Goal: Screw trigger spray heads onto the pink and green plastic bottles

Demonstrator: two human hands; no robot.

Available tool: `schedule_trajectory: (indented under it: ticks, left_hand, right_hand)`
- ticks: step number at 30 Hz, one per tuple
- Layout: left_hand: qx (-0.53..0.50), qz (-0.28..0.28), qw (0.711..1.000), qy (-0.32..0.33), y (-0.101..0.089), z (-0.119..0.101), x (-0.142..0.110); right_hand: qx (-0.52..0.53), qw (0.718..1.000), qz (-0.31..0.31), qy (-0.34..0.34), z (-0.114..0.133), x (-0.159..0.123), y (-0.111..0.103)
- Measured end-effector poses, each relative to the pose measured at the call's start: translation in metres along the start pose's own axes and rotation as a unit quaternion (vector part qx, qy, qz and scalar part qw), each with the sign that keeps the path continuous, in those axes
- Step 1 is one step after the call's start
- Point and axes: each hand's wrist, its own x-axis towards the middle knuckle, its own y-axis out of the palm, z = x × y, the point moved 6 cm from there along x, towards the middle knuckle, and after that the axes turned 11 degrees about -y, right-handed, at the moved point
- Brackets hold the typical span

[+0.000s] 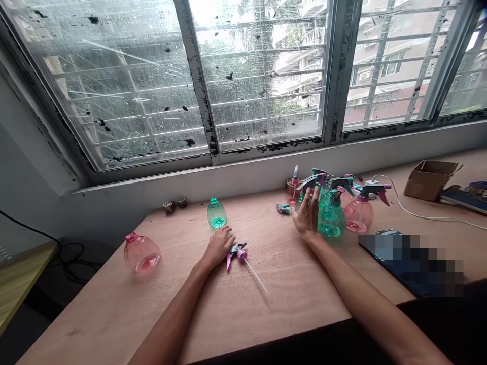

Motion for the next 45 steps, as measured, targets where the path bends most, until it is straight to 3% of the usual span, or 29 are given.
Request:
schedule_trajectory:
  ticks: [5, 9, 15, 18, 23, 29, 35, 45]
  left_hand:
    - [-0.005, 0.009, 1.000, 0.019, 0.001, -0.003, -0.001]
    - [-0.008, 0.010, 1.000, 0.023, 0.003, -0.002, -0.001]
    - [-0.004, 0.001, 1.000, 0.022, 0.005, 0.001, -0.001]
    - [0.004, -0.018, 1.000, 0.018, 0.003, 0.000, -0.002]
    - [0.020, -0.083, 0.996, 0.011, -0.009, -0.008, -0.006]
    - [0.028, -0.161, 0.986, -0.011, -0.024, -0.015, -0.005]
    - [0.016, -0.214, 0.974, -0.077, -0.022, -0.001, 0.014]
    - [-0.001, -0.248, 0.950, -0.189, -0.013, 0.020, 0.056]
  right_hand:
    - [0.007, 0.999, -0.015, 0.038, -0.001, -0.005, 0.006]
    - [0.015, 0.999, -0.025, 0.029, 0.004, -0.003, -0.001]
    - [0.038, 0.998, -0.034, -0.032, 0.032, 0.007, -0.024]
    - [0.070, 0.994, -0.006, -0.087, 0.051, 0.006, -0.026]
    - [0.135, 0.972, 0.117, -0.155, 0.075, -0.016, 0.005]
    - [0.122, 0.962, 0.212, -0.124, 0.058, -0.036, 0.043]
    - [0.074, 0.964, 0.251, -0.048, 0.038, -0.038, 0.058]
    - [0.044, 0.971, 0.233, -0.033, 0.049, -0.033, 0.061]
